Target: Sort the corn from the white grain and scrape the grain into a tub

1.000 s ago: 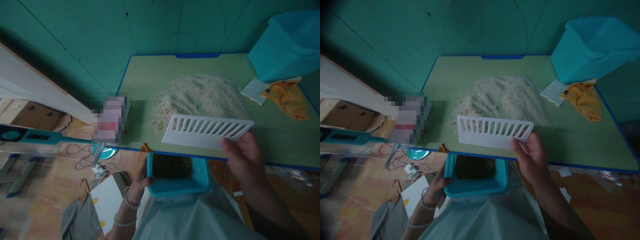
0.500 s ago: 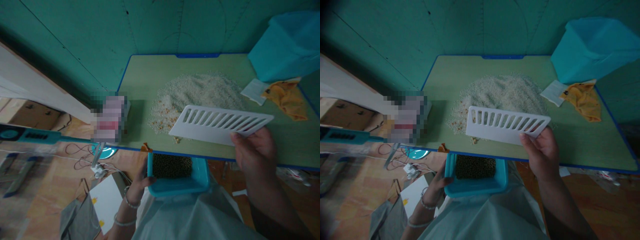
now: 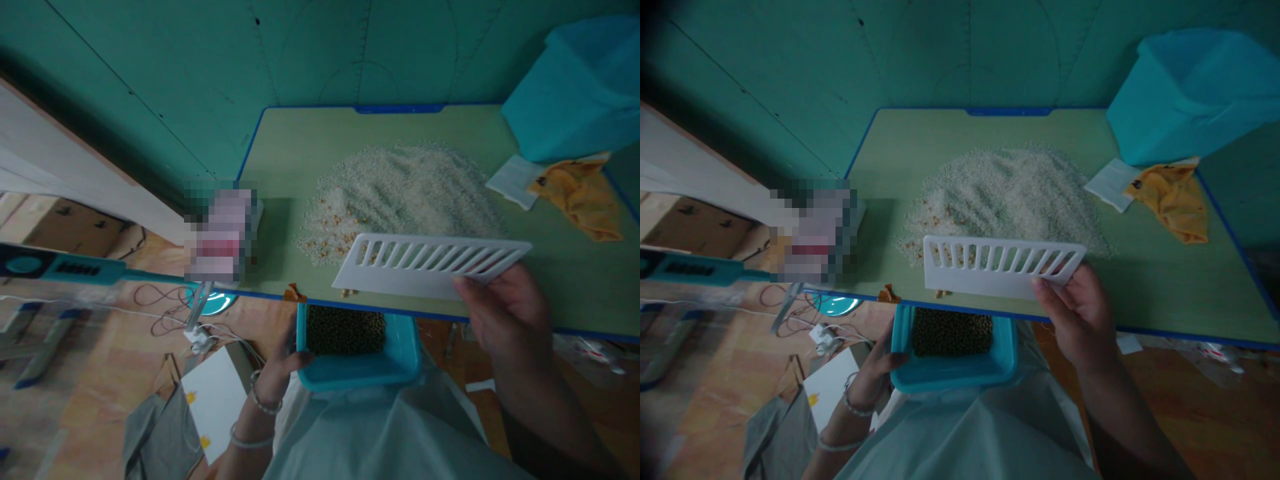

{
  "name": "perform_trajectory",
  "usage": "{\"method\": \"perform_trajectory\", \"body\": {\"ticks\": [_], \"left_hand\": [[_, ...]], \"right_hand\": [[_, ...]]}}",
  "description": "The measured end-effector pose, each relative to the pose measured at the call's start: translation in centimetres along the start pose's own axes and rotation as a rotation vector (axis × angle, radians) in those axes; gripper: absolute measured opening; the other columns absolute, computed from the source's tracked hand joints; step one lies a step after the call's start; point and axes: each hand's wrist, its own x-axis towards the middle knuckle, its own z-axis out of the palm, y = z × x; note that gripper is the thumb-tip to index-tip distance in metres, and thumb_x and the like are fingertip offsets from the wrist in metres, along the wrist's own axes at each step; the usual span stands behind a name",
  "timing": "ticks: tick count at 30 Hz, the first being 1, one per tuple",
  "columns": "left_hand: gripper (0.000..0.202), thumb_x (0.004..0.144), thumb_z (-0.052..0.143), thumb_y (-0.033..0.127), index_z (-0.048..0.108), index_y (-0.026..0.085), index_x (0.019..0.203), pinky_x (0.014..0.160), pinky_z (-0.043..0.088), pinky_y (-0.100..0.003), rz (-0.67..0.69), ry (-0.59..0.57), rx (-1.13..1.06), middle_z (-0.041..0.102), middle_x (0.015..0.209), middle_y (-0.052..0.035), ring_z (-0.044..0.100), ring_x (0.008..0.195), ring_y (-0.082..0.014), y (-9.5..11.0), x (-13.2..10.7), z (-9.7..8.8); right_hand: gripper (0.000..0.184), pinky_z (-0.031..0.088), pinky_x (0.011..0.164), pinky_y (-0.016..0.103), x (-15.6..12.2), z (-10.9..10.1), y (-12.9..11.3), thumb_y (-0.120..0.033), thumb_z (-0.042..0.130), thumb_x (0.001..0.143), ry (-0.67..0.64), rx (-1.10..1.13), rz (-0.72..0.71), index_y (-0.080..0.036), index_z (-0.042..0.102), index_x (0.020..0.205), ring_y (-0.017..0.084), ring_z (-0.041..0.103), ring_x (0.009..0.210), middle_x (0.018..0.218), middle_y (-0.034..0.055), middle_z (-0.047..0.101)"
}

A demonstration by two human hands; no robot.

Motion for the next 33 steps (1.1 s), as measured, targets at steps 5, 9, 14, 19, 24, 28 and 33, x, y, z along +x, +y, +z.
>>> {"method": "perform_trajectory", "body": {"ticks": [5, 9, 14, 19, 24, 28, 33], "left_hand": [[0.071, 0.055, 0.061, 0.017, 0.050, 0.027, 0.125, 0.100, 0.035, -0.039, -0.006, 0.091, 0.020, 0.065, 0.117, -0.0008, 0.044, 0.120, -0.0292, 0.0, -0.3, 0.4], [0.070, 0.055, 0.060, 0.015, 0.052, 0.025, 0.123, 0.100, 0.034, -0.040, 0.024, 0.092, -0.012, 0.064, 0.119, -0.0019, 0.045, 0.120, -0.0300, 0.0, -0.5, 0.6], [0.069, 0.055, 0.060, 0.014, 0.053, 0.026, 0.122, 0.102, 0.031, -0.040, 0.032, 0.100, -0.028, 0.064, 0.119, -0.0012, 0.043, 0.121, -0.0292, 0.1, -0.4, 0.7], [0.070, 0.054, 0.061, 0.015, 0.053, 0.027, 0.122, 0.100, 0.034, -0.041, 0.012, 0.095, -0.032, 0.064, 0.119, -0.0009, 0.047, 0.118, -0.0295, 0.3, -0.4, 0.8], [0.069, 0.054, 0.061, 0.015, 0.053, 0.025, 0.122, 0.100, 0.035, -0.042, -0.005, 0.113, -0.017, 0.070, 0.107, -0.0015, 0.049, 0.116, -0.0300, 0.4, -0.4, 0.8], [0.072, 0.054, 0.061, 0.015, 0.052, 0.027, 0.124, 0.097, 0.038, -0.040, -0.017, 0.105, -0.021, 0.070, 0.107, -0.0004, 0.051, 0.114, -0.0291, 0.3, -0.4, 0.7], [0.070, 0.055, 0.060, 0.013, 0.053, 0.028, 0.123, 0.095, 0.040, -0.039, -0.005, 0.109, -0.018, 0.070, 0.106, -0.0003, 0.051, 0.113, -0.0292, 0.2, -0.4, 0.7]], "right_hand": [[0.019, 0.049, 0.075, 0.022, -0.3, 0.0, -0.2, -0.020, 0.067, 0.071, 0.024, -0.004, 0.021, -0.026, 0.064, 0.090, 0.011, 0.062, 0.084, 0.088, -0.0027, 0.067], [0.019, 0.050, 0.073, 0.021, -0.3, 0.1, -0.3, -0.021, 0.068, 0.070, 0.023, 0.000, 0.028, -0.025, 0.064, 0.089, 0.011, 0.062, 0.082, 0.087, -0.0024, 0.067], [0.020, 0.050, 0.072, 0.020, -0.3, 0.0, -0.4, -0.023, 0.069, 0.070, 0.014, -0.003, 0.024, -0.028, 0.064, 0.089, 0.009, 0.062, 0.081, 0.085, -0.0040, 0.067], [0.020, 0.050, 0.077, 0.026, -0.1, -0.6, -0.6, -0.023, 0.069, 0.068, 0.036, -0.039, 0.039, -0.027, 0.064, 0.087, 0.013, 0.062, 0.082, 0.085, -0.0020, 0.067], [0.023, 0.043, 0.092, 0.037, 0.3, -1.2, -0.9, -0.022, 0.069, 0.067, 0.091, -0.037, 0.010, -0.027, 0.065, 0.089, 0.016, 0.061, 0.088, 0.089, -0.0004, 0.067], [0.025, 0.039, 0.097, 0.037, 0.4, -1.4, -1.1, -0.019, 0.069, 0.067, 0.112, -0.010, -0.014, -0.027, 0.066, 0.090, 0.016, 0.061, 0.089, 0.090, -0.0007, 0.067], [0.023, 0.040, 0.096, 0.036, 0.0, -1.8, -0.9, -0.021, 0.070, 0.064, 0.112, -0.033, 0.052, -0.027, 0.066, 0.087, 0.015, 0.062, 0.085, 0.086, -0.0010, 0.067]]}}
